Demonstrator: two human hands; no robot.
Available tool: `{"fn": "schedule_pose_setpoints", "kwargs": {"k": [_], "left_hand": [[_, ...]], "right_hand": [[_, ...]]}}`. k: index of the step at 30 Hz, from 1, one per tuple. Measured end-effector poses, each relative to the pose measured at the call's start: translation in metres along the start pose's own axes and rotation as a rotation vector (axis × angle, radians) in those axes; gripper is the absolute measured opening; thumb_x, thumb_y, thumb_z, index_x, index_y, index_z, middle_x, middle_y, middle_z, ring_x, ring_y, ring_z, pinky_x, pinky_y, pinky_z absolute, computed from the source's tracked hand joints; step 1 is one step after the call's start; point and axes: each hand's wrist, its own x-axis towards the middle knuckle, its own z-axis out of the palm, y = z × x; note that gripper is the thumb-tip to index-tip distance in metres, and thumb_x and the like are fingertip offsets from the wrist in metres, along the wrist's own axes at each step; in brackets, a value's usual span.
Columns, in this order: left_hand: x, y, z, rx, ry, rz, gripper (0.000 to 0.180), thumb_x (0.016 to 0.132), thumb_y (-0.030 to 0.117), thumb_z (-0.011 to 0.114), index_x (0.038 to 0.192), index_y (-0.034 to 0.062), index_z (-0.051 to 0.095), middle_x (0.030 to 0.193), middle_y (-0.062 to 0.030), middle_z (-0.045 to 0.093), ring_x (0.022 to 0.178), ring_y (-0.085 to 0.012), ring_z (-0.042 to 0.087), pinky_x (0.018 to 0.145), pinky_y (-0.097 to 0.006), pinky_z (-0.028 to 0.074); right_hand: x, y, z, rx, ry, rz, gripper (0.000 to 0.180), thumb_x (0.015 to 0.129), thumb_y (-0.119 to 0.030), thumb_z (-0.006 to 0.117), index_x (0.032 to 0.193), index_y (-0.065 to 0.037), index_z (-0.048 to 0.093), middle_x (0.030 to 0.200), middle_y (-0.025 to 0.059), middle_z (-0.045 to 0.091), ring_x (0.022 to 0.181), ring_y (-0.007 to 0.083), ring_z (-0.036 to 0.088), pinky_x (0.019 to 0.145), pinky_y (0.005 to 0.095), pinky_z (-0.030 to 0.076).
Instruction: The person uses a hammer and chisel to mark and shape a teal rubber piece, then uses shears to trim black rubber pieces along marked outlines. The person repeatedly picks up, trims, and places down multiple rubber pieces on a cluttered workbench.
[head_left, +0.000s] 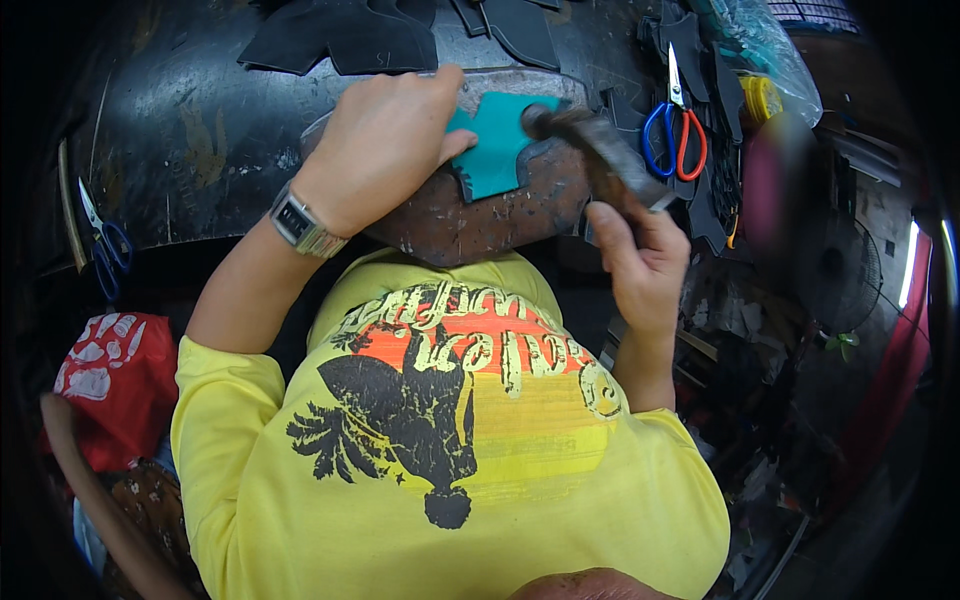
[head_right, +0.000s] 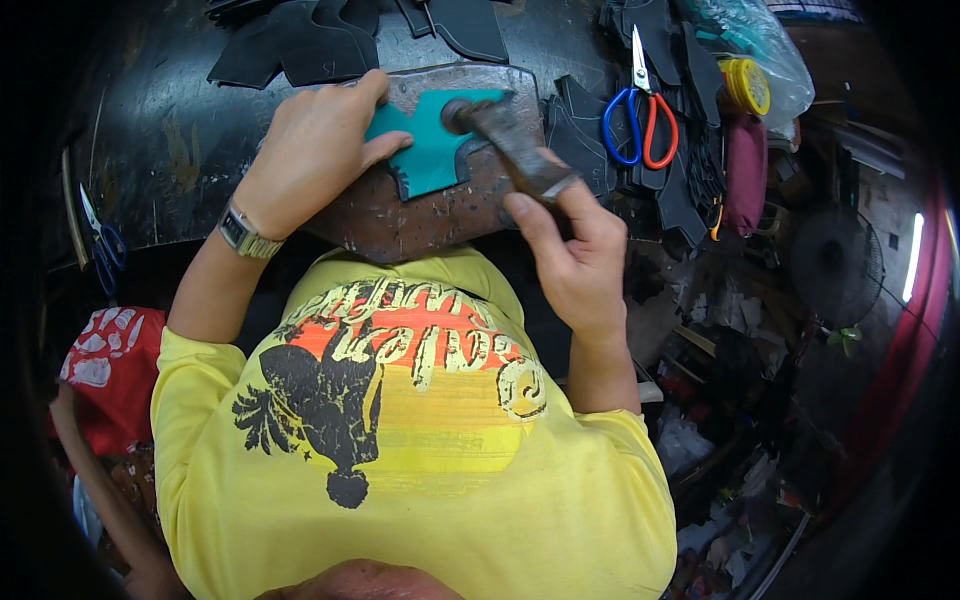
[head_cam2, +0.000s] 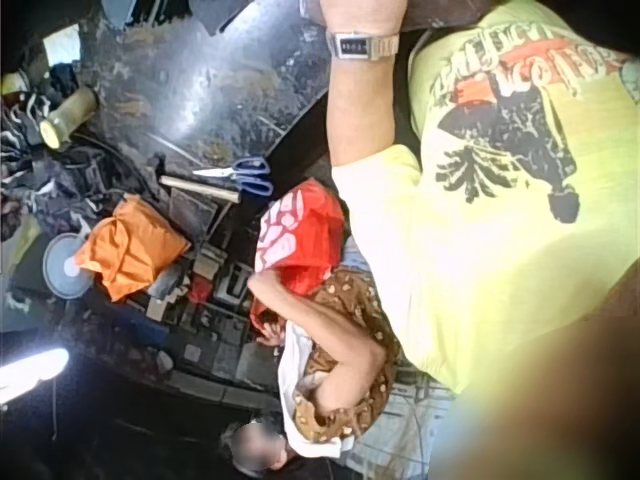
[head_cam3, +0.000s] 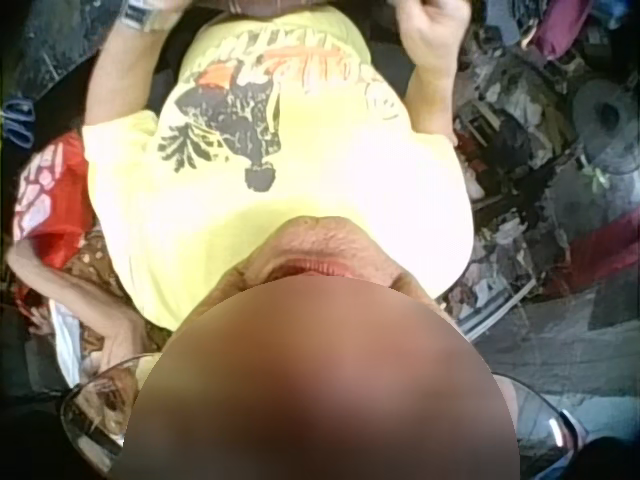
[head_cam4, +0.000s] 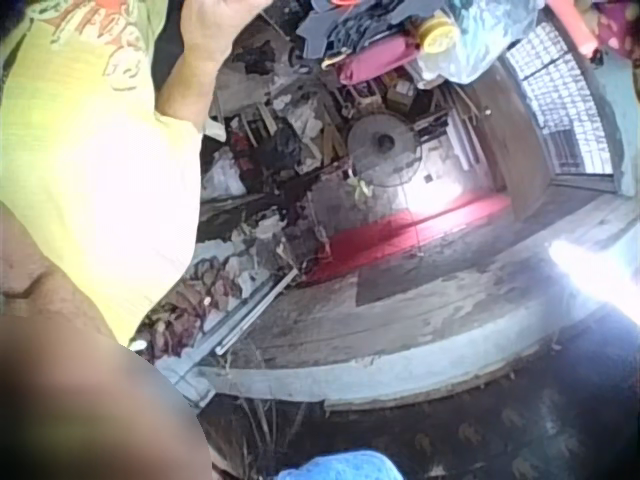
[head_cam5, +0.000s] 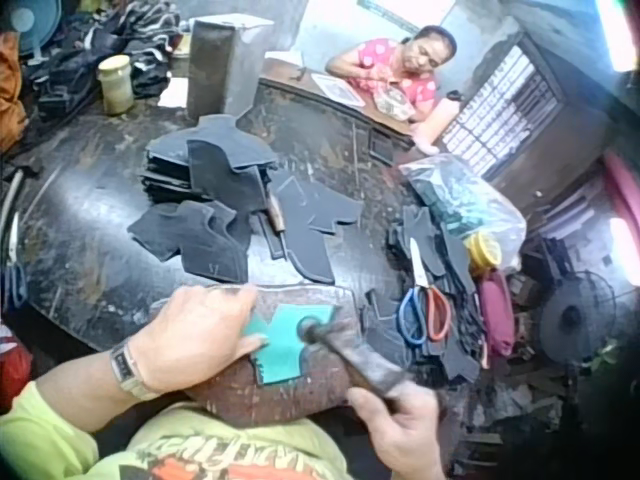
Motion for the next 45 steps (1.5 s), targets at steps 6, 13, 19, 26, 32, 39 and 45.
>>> {"fn": "schedule_pose_setpoints", "kwargs": {"k": [6,13,19,26,32,39,45], "left_hand": [[0.006,-0.007,-0.003,-0.050,-0.025,0.231,0.042,0.079,0.021,0.077,0.113,0.0045,0.061,0.105,-0.0152,0.067,0.095,-0.0331,0.066,0.080,-0.041,0.054],[0.032,-0.005,0.005,-0.024,-0.134,0.353,0.048,0.077,0.014,0.077,0.122,0.0070,0.063,0.125,-0.0125,0.061,0.111,-0.0304,0.063,0.091,-0.039,0.052],[0.023,-0.007,0.014,0.011,0.067,0.088,0.063,0.073,0.031,0.083,0.126,0.0056,0.061,0.121,-0.0129,0.059,0.110,-0.0310,0.059,0.093,-0.039,0.050],[0.043,-0.014,0.036,-0.102,0.015,0.190,0.068,0.075,0.038,0.081,0.128,0.0032,0.060,0.126,-0.0136,0.057,0.118,-0.0314,0.055,0.098,-0.041,0.047],[0.047,-0.008,0.037,-0.302,0.004,0.178,0.058,0.069,0.022,0.086,0.120,0.0070,0.062,0.117,-0.0127,0.063,0.109,-0.0306,0.062,0.093,-0.039,0.050],[0.073,-0.010,0.027,-0.408,-0.244,0.027,0.063,0.065,0.016,0.088,0.122,0.0043,0.062,0.091,-0.0105,0.066,0.083,-0.0251,0.067,0.077,-0.035,0.054],[0.088,-0.017,0.033,-0.404,-0.328,0.058,0.059,0.067,0.018,0.088,0.120,0.0055,0.064,0.078,-0.0063,0.061,0.076,-0.0197,0.064,0.070,-0.031,0.051]], "right_hand": [[0.006,0.008,0.008,-0.320,-0.256,0.100,0.038,0.088,-0.008,0.069,0.125,-0.002,0.063,0.082,0.0129,0.069,0.069,0.0164,0.066,0.066,0.0284,0.051],[-0.001,-0.004,-0.002,-0.364,-0.231,0.096,0.036,0.088,-0.010,0.069,0.124,-0.004,0.064,0.084,0.0134,0.070,0.072,0.0230,0.069,0.067,0.0309,0.052],[-0.002,-0.006,-0.011,-0.416,-0.249,0.117,0.037,0.088,-0.012,0.071,0.123,-0.004,0.065,0.082,0.0137,0.069,0.069,0.0232,0.068,0.067,0.0310,0.052],[0.001,0.000,-0.004,-0.374,-0.280,0.126,0.037,0.088,-0.013,0.071,0.123,-0.004,0.064,0.080,0.0146,0.067,0.068,0.0271,0.067,0.067,0.0315,0.051],[-0.003,0.005,-0.001,-0.366,-0.253,0.110,0.036,0.088,-0.014,0.071,0.123,-0.004,0.064,0.080,0.0143,0.067,0.069,0.0278,0.067,0.067,0.0321,0.051],[0.000,0.004,-0.001,-0.408,-0.268,0.068,0.036,0.089,-0.015,0.071,0.122,-0.004,0.064,0.080,0.0142,0.067,0.070,0.0299,0.067,0.066,0.0340,0.051],[-0.002,0.006,-0.001,-0.414,-0.262,0.069,0.035,0.089,-0.017,0.071,0.121,-0.004,0.064,0.080,0.0147,0.067,0.070,0.0309,0.066,0.066,0.0342,0.050]]}}
